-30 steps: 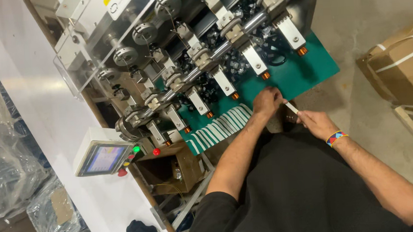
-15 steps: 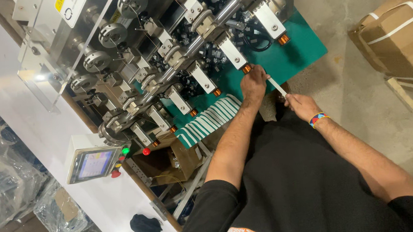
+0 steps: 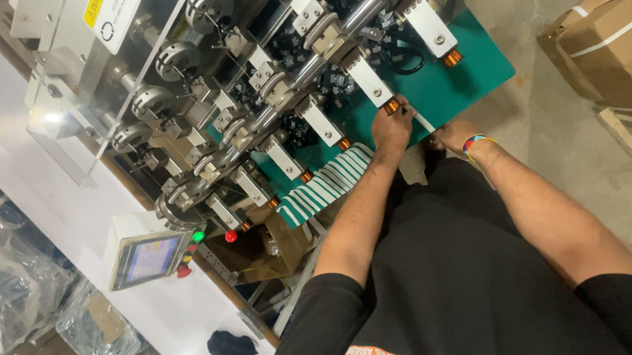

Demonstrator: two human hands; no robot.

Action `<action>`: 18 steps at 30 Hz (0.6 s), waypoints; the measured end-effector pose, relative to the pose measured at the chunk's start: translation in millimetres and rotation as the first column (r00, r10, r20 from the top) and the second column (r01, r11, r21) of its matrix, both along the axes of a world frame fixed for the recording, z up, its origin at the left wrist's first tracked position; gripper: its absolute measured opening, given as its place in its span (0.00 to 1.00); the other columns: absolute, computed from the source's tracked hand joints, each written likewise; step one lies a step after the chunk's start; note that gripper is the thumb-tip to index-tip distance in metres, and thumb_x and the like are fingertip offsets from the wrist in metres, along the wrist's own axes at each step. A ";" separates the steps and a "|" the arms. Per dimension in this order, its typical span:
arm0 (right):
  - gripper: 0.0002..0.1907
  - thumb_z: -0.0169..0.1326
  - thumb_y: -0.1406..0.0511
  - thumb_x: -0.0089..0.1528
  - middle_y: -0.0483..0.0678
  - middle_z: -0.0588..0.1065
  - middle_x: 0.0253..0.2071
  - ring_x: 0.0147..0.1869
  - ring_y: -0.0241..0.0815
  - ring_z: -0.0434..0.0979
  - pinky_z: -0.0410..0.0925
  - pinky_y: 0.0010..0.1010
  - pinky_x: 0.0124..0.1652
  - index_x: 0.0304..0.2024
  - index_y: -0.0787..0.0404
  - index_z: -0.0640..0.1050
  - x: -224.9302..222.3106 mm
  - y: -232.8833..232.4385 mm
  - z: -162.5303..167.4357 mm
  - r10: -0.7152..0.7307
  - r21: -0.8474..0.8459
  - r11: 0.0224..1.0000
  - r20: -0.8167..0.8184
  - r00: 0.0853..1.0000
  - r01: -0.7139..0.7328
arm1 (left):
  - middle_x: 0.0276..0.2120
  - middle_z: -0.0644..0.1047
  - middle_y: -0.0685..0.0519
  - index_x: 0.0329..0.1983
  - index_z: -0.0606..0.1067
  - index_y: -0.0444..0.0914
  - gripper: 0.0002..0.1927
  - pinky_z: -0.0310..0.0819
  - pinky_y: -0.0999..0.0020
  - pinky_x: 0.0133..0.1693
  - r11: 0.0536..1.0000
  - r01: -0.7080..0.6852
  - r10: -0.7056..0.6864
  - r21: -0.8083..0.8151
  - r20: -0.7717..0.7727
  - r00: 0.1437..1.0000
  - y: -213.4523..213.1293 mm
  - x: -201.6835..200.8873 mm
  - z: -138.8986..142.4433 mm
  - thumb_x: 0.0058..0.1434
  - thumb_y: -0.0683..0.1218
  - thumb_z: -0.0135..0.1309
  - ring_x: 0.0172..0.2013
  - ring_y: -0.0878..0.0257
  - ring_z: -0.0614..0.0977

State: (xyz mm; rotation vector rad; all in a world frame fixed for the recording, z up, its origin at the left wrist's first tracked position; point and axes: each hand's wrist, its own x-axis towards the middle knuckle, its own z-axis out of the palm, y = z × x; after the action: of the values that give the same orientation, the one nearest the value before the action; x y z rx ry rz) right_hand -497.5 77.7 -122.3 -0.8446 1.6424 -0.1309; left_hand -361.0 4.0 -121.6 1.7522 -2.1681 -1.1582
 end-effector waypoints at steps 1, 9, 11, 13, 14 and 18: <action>0.24 0.46 0.51 0.68 0.54 0.83 0.34 0.39 0.55 0.83 0.71 0.46 0.44 0.38 0.61 0.84 -2.1 -0.2 1.7 0.131 -0.034 0.990 -0.075 0.989 -0.133 | 0.41 0.79 0.47 0.49 0.76 0.39 0.17 0.76 0.54 0.42 0.997 0.026 -0.028 -0.075 -0.023 0.999 0.6 1.7 2.6 0.58 0.47 0.62 0.42 0.49 0.81; 0.28 0.43 0.47 0.71 0.56 0.80 0.31 0.39 0.54 0.79 0.70 0.43 0.46 0.40 0.58 0.87 13.4 53.7 -2.6 -0.079 -0.107 0.992 -0.082 0.994 0.070 | 0.48 0.74 0.42 0.57 0.72 0.35 0.31 0.75 0.53 0.44 0.993 0.042 -0.046 -0.107 -0.028 0.999 4.7 18.7 7.9 0.53 0.51 0.67 0.47 0.45 0.79; 0.27 0.43 0.48 0.72 0.55 0.76 0.28 0.33 0.52 0.77 0.71 0.43 0.38 0.43 0.60 0.84 16.2 66.1 -3.9 -0.240 -0.032 0.970 0.020 0.971 0.241 | 0.47 0.76 0.44 0.56 0.74 0.37 0.26 0.76 0.53 0.46 0.991 0.058 -0.060 -0.123 -0.014 0.998 17.4 24.5 2.1 0.56 0.50 0.65 0.48 0.46 0.80; 0.25 0.43 0.50 0.70 0.50 0.76 0.26 0.30 0.43 0.76 0.69 0.36 0.36 0.42 0.60 0.84 13.1 79.9 -6.0 -0.233 -0.157 0.959 0.026 0.972 0.234 | 0.45 0.80 0.48 0.54 0.76 0.40 0.20 0.77 0.55 0.50 0.987 0.098 -0.101 -0.126 -0.020 0.995 19.0 27.8 0.6 0.59 0.47 0.61 0.50 0.49 0.82; 0.24 0.43 0.51 0.70 0.47 0.76 0.25 0.29 0.39 0.76 0.69 0.33 0.35 0.41 0.60 0.84 10.3 87.2 -4.5 -0.233 -0.219 0.947 0.029 0.972 0.234 | 0.44 0.81 0.47 0.51 0.78 0.39 0.19 0.78 0.57 0.49 0.995 0.092 -0.093 0.023 0.031 0.995 24.4 30.6 -0.3 0.60 0.51 0.62 0.48 0.50 0.83; 0.21 0.45 0.54 0.71 0.44 0.72 0.23 0.27 0.33 0.71 0.66 0.29 0.30 0.41 0.61 0.83 -0.4 119.1 2.6 -0.316 -0.315 0.876 0.200 0.927 0.366 | 0.40 0.81 0.42 0.48 0.79 0.30 0.29 0.79 0.61 0.36 0.590 -0.016 0.177 0.807 -0.110 0.978 55.6 39.3 8.2 0.65 0.62 0.61 0.38 0.55 0.83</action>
State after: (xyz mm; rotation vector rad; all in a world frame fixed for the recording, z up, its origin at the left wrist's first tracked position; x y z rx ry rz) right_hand -497.9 196.9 -119.7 -0.7757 1.6424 -0.7353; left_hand -321.7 59.6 -113.4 1.8623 -1.4552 -2.4218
